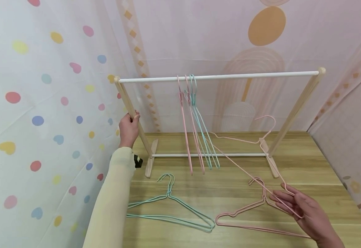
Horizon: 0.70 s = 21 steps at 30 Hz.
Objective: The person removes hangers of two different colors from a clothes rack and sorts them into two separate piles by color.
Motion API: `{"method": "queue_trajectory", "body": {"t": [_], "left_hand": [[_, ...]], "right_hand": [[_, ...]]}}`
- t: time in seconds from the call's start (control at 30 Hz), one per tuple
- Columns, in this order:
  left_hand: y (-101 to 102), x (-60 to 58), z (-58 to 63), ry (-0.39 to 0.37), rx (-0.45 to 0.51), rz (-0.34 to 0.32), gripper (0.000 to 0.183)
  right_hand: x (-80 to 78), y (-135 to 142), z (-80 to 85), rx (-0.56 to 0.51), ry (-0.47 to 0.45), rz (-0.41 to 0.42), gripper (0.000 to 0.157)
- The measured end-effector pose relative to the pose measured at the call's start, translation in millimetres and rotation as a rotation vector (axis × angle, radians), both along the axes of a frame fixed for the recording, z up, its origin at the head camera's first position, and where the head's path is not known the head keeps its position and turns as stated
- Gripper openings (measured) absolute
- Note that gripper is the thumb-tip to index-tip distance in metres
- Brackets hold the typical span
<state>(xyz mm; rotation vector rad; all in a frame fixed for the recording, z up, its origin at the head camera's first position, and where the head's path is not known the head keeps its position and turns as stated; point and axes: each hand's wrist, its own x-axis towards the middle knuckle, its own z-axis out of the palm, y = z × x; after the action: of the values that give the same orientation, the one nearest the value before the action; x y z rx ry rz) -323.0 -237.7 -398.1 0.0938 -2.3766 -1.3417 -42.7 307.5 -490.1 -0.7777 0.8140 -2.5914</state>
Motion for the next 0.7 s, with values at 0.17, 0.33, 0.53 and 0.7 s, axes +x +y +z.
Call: {"method": "queue_trajectory", "body": {"t": [0.17, 0.33, 0.53, 0.7], "left_hand": [[0.6, 0.4, 0.6, -0.006, -0.01, 0.006, 0.038], [1.0, -0.4, 1.2, -0.005, -0.011, 0.008, 0.038], [1.0, -0.4, 0.4, -0.01, -0.016, 0.02, 0.039], [1.7, 0.4, -0.8, -0.006, -0.014, 0.02, 0.037]], "right_hand": [[3.6, 21.7, -4.7, 0.059, 0.038, 0.061, 0.058], [5.4, 44.3, -9.5, 0.096, 0.007, 0.148, 0.061], [9.0, 74.9, -12.0, 0.24, -0.11, 0.2, 0.066], [10.7, 97.9, -16.3, 0.293, -0.173, 0.279, 0.067]]}}
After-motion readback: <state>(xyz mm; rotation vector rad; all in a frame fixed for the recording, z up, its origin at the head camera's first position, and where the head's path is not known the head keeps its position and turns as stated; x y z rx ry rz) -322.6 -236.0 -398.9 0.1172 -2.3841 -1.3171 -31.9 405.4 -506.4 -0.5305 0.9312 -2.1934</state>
